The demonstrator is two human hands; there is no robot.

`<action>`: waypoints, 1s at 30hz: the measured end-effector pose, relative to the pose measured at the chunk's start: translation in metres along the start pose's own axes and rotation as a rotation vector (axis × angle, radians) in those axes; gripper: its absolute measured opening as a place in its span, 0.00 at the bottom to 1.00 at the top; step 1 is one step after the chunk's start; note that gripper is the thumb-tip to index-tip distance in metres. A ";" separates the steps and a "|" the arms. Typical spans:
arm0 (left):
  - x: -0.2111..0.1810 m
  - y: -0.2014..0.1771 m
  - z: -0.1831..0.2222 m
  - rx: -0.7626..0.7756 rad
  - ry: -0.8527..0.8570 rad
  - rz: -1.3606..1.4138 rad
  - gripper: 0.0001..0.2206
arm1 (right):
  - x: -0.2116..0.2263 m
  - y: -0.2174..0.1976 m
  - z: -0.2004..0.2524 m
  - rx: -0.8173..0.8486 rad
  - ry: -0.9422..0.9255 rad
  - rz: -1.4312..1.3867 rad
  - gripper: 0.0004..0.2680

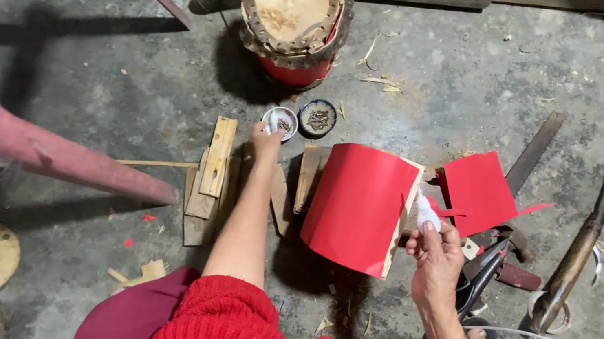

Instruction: Applying glue to a wooden frame and covering it with red paper as part of a craft or instrument repair task.

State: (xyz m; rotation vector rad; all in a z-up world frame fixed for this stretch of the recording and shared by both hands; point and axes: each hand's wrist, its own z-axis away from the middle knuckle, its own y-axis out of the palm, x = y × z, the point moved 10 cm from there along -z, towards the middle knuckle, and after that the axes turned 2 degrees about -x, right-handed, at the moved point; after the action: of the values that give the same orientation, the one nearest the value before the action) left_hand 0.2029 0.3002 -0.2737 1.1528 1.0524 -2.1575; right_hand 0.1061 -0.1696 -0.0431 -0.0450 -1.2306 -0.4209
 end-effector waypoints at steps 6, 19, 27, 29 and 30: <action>-0.147 -0.032 0.151 0.182 0.300 0.221 0.23 | 0.017 -0.029 0.025 -0.001 -0.043 0.017 0.03; -0.182 -0.072 0.401 0.499 1.085 -0.174 0.12 | 0.048 -0.057 0.076 -0.005 -0.194 0.213 0.04; -0.139 -0.085 0.435 0.497 1.154 -0.399 0.20 | 0.044 -0.047 0.081 0.052 -0.239 0.338 0.05; -0.132 -0.080 0.433 0.467 1.195 -0.416 0.20 | 0.048 -0.047 0.082 0.053 -0.255 0.371 0.05; -0.129 -0.078 0.433 0.437 1.234 -0.436 0.20 | 0.050 -0.047 0.082 0.054 -0.267 0.404 0.05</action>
State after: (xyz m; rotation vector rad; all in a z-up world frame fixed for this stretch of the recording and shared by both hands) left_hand 0.0094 0.0047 0.0192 2.8673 1.3780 -1.9024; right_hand 0.0293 -0.2058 0.0217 -0.3069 -1.4548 -0.0287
